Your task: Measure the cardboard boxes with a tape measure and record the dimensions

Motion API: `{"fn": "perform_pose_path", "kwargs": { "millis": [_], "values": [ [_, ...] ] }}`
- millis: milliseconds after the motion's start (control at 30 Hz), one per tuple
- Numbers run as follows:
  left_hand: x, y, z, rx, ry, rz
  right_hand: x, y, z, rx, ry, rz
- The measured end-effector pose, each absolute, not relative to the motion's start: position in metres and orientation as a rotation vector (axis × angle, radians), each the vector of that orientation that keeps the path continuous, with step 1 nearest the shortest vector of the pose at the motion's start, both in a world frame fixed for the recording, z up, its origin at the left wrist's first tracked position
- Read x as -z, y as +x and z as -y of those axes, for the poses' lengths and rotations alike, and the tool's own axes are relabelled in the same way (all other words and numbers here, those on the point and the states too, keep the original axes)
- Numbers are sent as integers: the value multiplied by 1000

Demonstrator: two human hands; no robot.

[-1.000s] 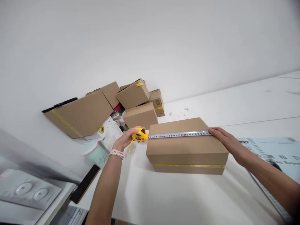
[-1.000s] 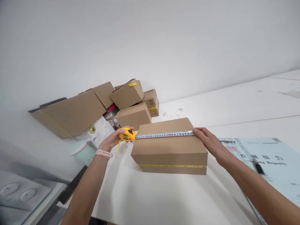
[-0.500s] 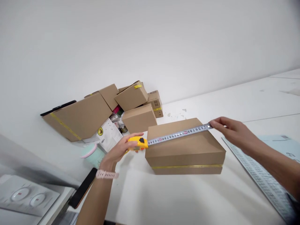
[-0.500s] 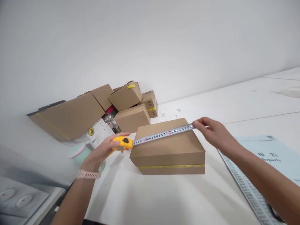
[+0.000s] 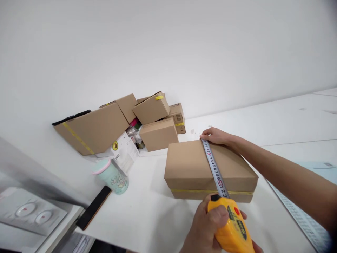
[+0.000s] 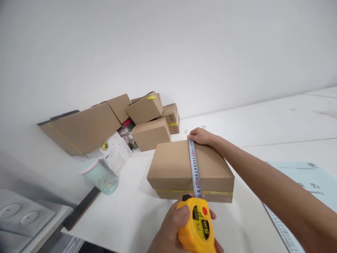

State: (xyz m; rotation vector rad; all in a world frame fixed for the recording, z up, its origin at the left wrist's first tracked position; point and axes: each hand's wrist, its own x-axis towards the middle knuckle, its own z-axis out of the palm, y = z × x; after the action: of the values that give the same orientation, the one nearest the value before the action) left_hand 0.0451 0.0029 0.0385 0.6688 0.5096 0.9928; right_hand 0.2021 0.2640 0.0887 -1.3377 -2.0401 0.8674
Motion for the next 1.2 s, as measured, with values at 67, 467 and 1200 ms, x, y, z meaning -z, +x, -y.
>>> {"fn": "perform_pose_path", "kwargs": {
  "millis": [67,467,1200],
  "values": [
    [-39,45,0,-1000,623,-501,-84,205,-262,-907,-1293,2057],
    [-36,43,24,-948,576,-675,-80,207,-254,-972,-1220,2012],
    [7,-60,20,-1772,895,-1387,-2,290,-90,-905,-1540,1356]
  ]
}}
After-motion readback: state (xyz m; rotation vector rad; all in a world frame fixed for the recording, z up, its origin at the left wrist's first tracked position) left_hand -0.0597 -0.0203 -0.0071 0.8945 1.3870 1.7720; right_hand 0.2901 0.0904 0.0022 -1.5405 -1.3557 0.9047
